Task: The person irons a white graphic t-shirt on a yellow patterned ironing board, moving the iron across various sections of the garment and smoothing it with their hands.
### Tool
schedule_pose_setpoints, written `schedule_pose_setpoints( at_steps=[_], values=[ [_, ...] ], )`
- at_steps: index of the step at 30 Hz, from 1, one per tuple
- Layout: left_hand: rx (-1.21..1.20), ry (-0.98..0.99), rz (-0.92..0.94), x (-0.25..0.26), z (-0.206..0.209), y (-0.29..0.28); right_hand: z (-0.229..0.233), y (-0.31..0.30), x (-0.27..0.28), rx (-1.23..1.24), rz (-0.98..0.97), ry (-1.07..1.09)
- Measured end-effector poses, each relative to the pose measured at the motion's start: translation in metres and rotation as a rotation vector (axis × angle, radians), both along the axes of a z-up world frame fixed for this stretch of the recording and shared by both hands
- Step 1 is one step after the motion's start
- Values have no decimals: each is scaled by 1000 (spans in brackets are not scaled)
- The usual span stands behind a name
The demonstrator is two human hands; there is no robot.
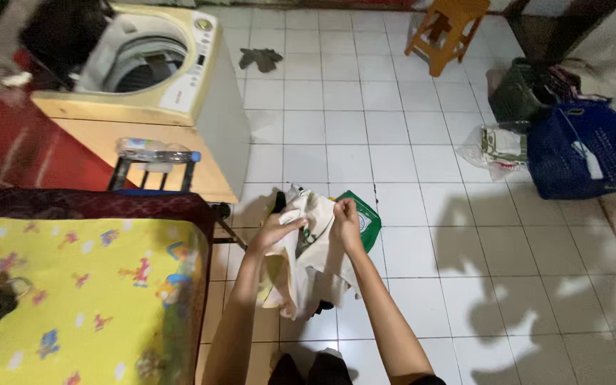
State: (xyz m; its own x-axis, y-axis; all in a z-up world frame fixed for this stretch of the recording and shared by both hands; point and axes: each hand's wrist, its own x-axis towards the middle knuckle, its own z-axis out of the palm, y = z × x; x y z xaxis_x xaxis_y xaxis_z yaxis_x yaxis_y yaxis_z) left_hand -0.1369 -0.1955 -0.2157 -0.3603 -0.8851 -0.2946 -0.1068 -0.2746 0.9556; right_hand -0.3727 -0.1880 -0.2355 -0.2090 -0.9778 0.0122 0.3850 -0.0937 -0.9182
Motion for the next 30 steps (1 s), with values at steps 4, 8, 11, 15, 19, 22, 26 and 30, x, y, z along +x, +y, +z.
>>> schedule_pose_setpoints(
  at_steps=[4,8,11,15,19,22,26,30],
  values=[
    [-243,11,151,26,91,27,112,18,15,-169,138,99],
    [-296,276,289,59,173,42,214,23,24,-187,436,600],
    [-433,286,307,79,219,79,255,26,35,-123,859,770],
    [-662,12,390,99,275,129,278,16,45,-180,1048,845],
    [-646,-166,494,111,303,168,285,4,68,-284,738,813],
    [-732,-295,706,114,300,202,278,11,87,-641,563,750],
    [-907,-341,975,124,308,247,287,16,116,-739,733,451],
    [-892,-356,1145,121,325,300,291,51,145,-595,1053,495]
  ],
)
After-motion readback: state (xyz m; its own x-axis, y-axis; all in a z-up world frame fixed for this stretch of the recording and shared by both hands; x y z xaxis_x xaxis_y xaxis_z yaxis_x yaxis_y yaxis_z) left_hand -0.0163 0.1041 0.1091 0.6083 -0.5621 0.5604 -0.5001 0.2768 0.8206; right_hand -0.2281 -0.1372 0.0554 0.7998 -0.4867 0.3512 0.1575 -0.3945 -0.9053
